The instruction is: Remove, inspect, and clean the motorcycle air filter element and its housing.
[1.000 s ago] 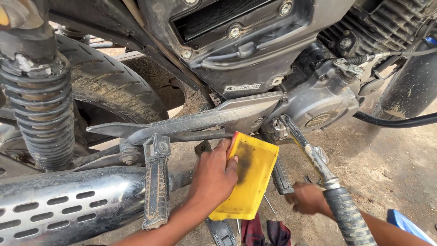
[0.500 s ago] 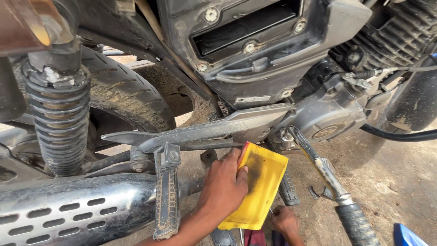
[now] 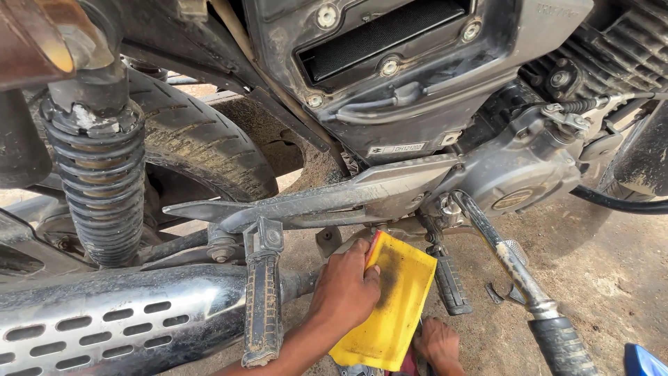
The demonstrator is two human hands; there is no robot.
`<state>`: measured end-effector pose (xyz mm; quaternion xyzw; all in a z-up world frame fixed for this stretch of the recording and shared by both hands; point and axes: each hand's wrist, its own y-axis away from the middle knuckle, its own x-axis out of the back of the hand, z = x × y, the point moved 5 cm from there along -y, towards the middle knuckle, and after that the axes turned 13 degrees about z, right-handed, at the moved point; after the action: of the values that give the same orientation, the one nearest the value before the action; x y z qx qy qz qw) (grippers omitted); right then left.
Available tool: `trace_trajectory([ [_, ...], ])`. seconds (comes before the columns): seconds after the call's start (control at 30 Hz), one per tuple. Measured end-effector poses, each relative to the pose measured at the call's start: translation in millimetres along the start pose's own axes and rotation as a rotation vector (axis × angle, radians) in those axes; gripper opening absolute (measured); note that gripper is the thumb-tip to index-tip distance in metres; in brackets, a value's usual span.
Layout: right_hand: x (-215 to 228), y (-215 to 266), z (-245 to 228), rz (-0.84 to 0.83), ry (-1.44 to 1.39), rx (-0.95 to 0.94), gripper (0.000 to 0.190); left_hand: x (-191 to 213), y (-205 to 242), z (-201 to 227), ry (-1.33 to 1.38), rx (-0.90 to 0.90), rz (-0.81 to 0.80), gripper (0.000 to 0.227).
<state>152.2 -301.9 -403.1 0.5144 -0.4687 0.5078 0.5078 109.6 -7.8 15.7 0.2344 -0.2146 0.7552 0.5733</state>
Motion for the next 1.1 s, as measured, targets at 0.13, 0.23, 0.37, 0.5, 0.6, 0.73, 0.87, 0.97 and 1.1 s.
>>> trace_trajectory([
  [0.13, 26.0, -1.2, -9.3, 0.161, -0.067, -0.017, 0.033, 3.1, -2.1, -2.7, -0.006, -0.001, 0.001, 0.029],
  [0.23, 49.3, -5.7, 4.6, 0.045, -0.214, -0.223, 0.034, 2.6, -2.1, -8.1, -0.014, 0.032, -0.012, 0.030],
  [0.37, 138.3, -24.9, 31.8, 0.390, -0.734, -0.344, 0.057, 8.5, 0.9, -6.8, -0.001, 0.060, -0.033, 0.032],
  [0.5, 211.1, -56.1, 64.9, 0.411, -0.895, -0.305, 0.070, 12.6, 5.8, -4.5, -0.005, 0.095, -0.076, 0.032],
  [0.6, 242.8, -61.7, 80.3, 0.280, -0.751, -0.188, 0.072, 9.9, 6.1, -9.0, -0.038, 0.059, -0.073, 0.034],
  [0.73, 257.0, -55.8, 86.8, 0.135, -0.505, 0.036, 0.050, 14.6, 9.3, -9.2, -0.040, 0.060, -0.064, 0.038],
  [0.87, 265.5, -28.8, 65.1, -0.171, -0.090, 0.516, 0.034, 11.4, 12.8, -10.1, -0.029, 0.064, -0.071, 0.038],
  [0.97, 351.4, 13.4, -4.1, -0.230, -0.052, 0.733, 0.020, 11.2, 9.6, -10.6, -0.047, 0.018, -0.041, 0.037],
  [1.1, 444.6, 53.7, -57.2, -0.302, -0.001, 0.711, 0.008, 15.7, 11.6, -2.0, -0.016, -0.061, 0.021, 0.035],
])
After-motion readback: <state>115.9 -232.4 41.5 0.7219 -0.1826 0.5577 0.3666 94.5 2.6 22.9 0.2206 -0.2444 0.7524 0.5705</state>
